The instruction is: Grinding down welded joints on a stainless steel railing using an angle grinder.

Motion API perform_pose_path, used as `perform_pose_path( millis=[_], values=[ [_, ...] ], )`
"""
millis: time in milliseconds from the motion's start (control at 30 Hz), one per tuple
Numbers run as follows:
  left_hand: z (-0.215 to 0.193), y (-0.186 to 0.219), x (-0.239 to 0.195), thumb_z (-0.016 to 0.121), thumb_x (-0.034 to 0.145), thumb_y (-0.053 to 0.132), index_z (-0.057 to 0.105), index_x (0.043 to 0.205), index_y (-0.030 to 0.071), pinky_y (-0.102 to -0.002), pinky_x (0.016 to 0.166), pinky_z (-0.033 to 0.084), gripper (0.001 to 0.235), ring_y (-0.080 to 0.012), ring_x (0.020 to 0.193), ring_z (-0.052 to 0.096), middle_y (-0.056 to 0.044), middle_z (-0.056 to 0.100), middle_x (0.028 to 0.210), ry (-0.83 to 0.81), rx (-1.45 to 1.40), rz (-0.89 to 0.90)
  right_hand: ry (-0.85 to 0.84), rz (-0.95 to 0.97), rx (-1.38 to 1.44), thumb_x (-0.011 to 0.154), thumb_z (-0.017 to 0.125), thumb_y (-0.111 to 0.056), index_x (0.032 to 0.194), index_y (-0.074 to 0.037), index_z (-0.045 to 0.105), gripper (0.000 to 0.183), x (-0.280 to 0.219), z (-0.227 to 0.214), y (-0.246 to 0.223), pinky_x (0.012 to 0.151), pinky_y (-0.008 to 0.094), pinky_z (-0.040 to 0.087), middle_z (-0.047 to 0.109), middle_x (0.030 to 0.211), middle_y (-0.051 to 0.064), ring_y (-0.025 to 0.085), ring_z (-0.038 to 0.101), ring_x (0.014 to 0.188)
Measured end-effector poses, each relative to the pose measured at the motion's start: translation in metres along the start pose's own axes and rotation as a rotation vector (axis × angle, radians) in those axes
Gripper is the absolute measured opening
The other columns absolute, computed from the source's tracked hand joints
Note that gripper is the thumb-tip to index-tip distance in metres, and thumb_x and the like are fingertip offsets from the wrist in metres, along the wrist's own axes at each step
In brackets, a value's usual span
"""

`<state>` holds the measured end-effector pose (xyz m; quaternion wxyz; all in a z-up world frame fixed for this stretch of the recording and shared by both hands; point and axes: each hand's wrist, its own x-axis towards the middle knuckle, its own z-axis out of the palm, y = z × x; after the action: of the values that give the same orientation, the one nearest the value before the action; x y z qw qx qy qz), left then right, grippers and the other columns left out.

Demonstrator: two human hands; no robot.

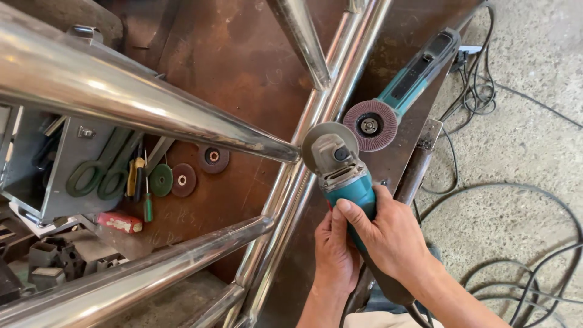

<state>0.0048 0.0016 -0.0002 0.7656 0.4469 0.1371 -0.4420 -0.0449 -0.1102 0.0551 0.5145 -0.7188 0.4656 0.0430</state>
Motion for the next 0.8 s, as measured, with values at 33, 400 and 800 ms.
perform_pose_path(
  millis=[33, 400, 800],
  values=[
    [0.000, 0.000, 0.001, 0.062, 0.099, 0.031, 0.066, 0.124, -0.003, -0.031, 0.089, 0.050, 0.043, -0.0176, 0.098, 0.063, -0.013, 0.070, 0.113, -0.006, -0.008, -0.008, 0.002, 0.011, -0.007, 0.086, 0.059, -0.060, 0.116, -0.002, 0.059, 0.065, 0.000, 0.000, -0.001, 0.058, 0.044, 0.056, 0.076, 0.075, 0.018, 0.035, 0.072, 0.059],
    [0.008, 0.000, 0.012, 0.059, 0.103, 0.036, 0.065, 0.119, 0.000, -0.026, 0.085, 0.049, 0.039, -0.0099, 0.091, 0.060, -0.006, 0.067, 0.104, -0.150, -0.144, 0.036, 0.028, -0.024, -0.253, 0.085, 0.059, -0.067, 0.114, -0.001, 0.057, 0.072, 0.009, -0.014, -0.027, 0.063, 0.047, 0.057, 0.074, 0.078, 0.022, 0.041, 0.073, 0.066],
    [0.023, 0.005, 0.021, 0.062, 0.099, 0.046, 0.061, 0.127, 0.001, -0.029, 0.099, 0.056, 0.053, -0.0154, 0.110, 0.068, -0.008, 0.069, 0.122, -0.371, -0.230, 0.068, 0.001, -0.157, -0.519, 0.082, 0.047, -0.081, 0.109, -0.004, 0.055, 0.082, 0.027, -0.026, -0.039, 0.055, 0.042, 0.058, 0.074, 0.073, 0.017, 0.035, 0.074, 0.058]
  ],
)
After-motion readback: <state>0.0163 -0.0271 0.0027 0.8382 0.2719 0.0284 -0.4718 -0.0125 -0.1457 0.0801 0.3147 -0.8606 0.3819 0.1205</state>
